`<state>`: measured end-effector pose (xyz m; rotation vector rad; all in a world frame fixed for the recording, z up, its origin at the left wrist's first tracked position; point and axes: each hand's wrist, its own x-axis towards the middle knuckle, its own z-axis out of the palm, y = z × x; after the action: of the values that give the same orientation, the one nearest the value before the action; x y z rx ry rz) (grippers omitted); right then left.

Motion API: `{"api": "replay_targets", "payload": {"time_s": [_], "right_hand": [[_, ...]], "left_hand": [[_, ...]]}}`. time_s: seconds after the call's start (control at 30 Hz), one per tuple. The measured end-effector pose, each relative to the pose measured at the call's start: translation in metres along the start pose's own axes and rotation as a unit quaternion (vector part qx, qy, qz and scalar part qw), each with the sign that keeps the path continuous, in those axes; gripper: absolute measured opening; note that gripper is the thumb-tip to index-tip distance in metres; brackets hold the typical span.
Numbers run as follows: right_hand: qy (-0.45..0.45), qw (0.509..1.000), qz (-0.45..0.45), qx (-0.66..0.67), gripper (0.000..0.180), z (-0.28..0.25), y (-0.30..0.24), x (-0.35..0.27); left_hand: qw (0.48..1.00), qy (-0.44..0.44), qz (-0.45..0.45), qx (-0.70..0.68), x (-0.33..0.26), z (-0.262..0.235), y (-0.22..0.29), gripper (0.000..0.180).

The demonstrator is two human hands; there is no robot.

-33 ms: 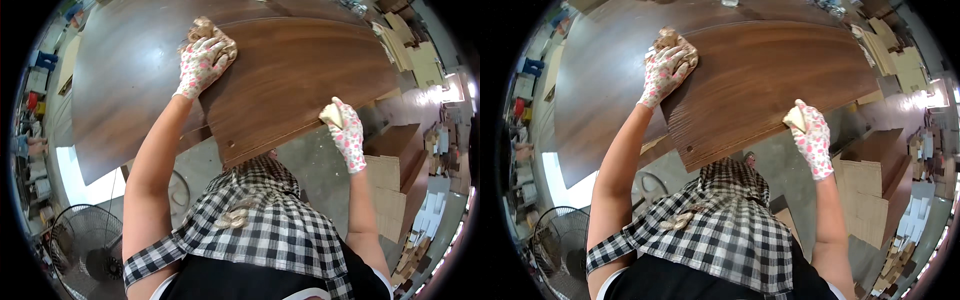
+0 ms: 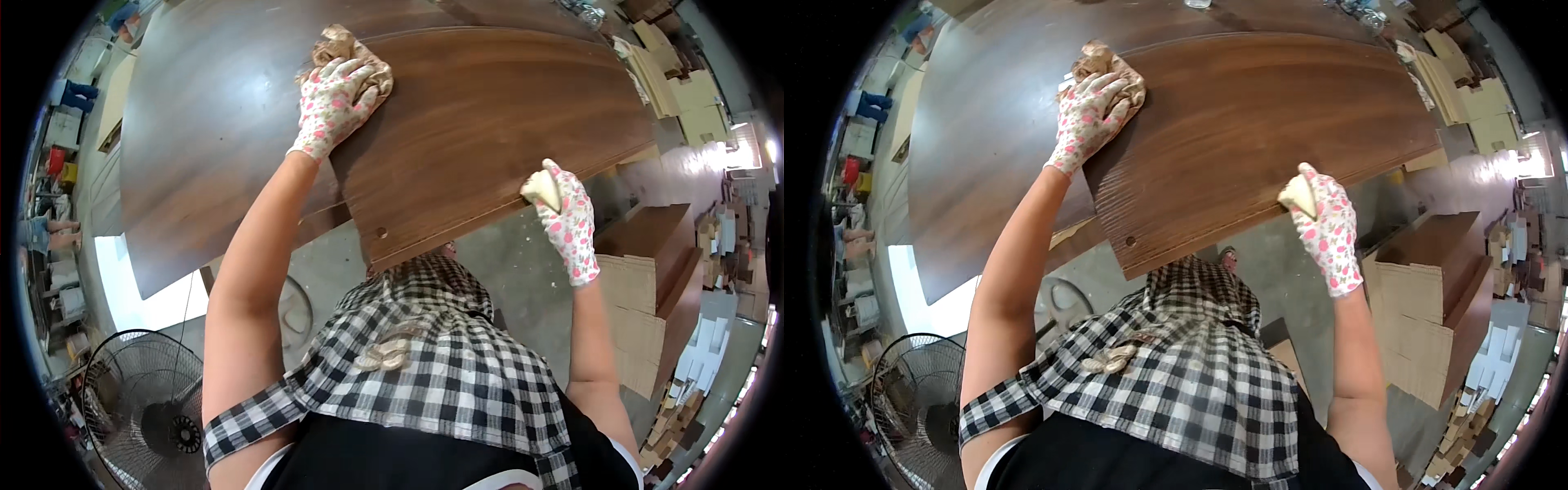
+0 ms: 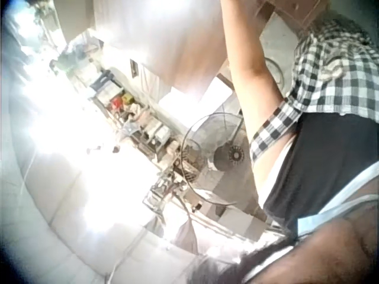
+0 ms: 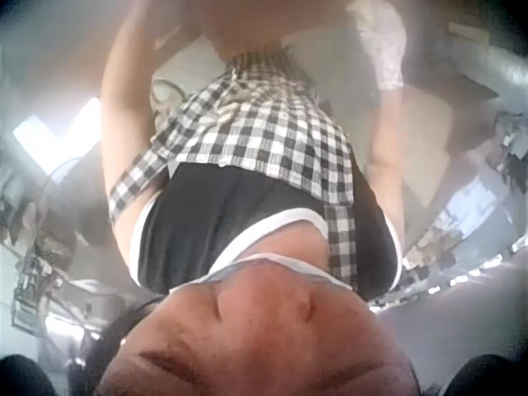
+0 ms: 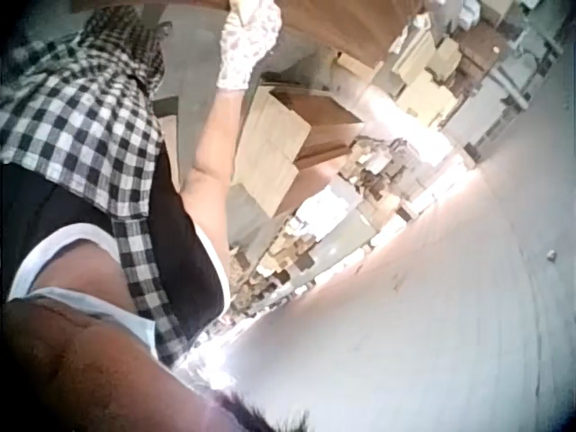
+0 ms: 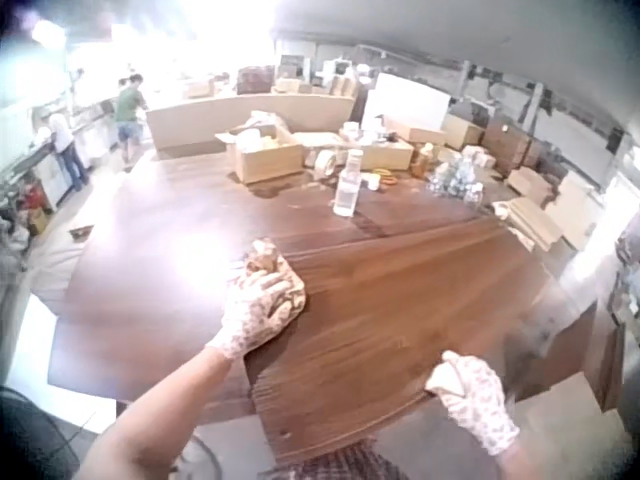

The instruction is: The person wipes the surfaces and edges of several brown laminate boards using a sponge and a cloth before carrying them and placing them onto a stack.

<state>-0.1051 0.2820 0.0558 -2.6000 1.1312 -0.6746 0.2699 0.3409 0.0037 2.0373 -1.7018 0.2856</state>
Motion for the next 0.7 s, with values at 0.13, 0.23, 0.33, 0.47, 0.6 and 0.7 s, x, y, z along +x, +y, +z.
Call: {"api": "replay_targets", "payload": {"time_s": [0.13,0.23,0.33,0.47,0.6,0.7], "right_hand": [[-0.122,0.976,-0.173,-0.058,0.049,0.023,-0.092,-0.003],[-0.13,0.98,-0.137,0.067,0.059,0.044,-0.099,-0.013],[-0.088,0.989,-0.115,0.029,0.055,0.034,-0.056,0.001],[0.001,0.998,0.003,-0.067,0.044,-0.008,0.069,0.012],[-0.091,0.979,-0.126,-0.133,0.03,-0.034,0.059,0.033],[-0.064,0.99,-0.125,0.011,0.048,-0.006,0.031,0.015]], "left_hand": [[1.0,0.018,0.008,-0.014,0.0,0.007,-0.004,0.036],[0.999,0.041,0.027,-0.003,-0.003,0.002,-0.004,0.034],[1.0,0.009,0.018,-0.004,-0.008,0.0,-0.01,0.035],[0.999,-0.002,0.024,0.031,-0.004,0.002,-0.005,0.036],[0.998,-0.029,0.004,0.051,-0.005,-0.002,-0.005,0.04],[0.996,-0.036,-0.056,0.065,-0.005,-0.011,0.008,0.043]]}}
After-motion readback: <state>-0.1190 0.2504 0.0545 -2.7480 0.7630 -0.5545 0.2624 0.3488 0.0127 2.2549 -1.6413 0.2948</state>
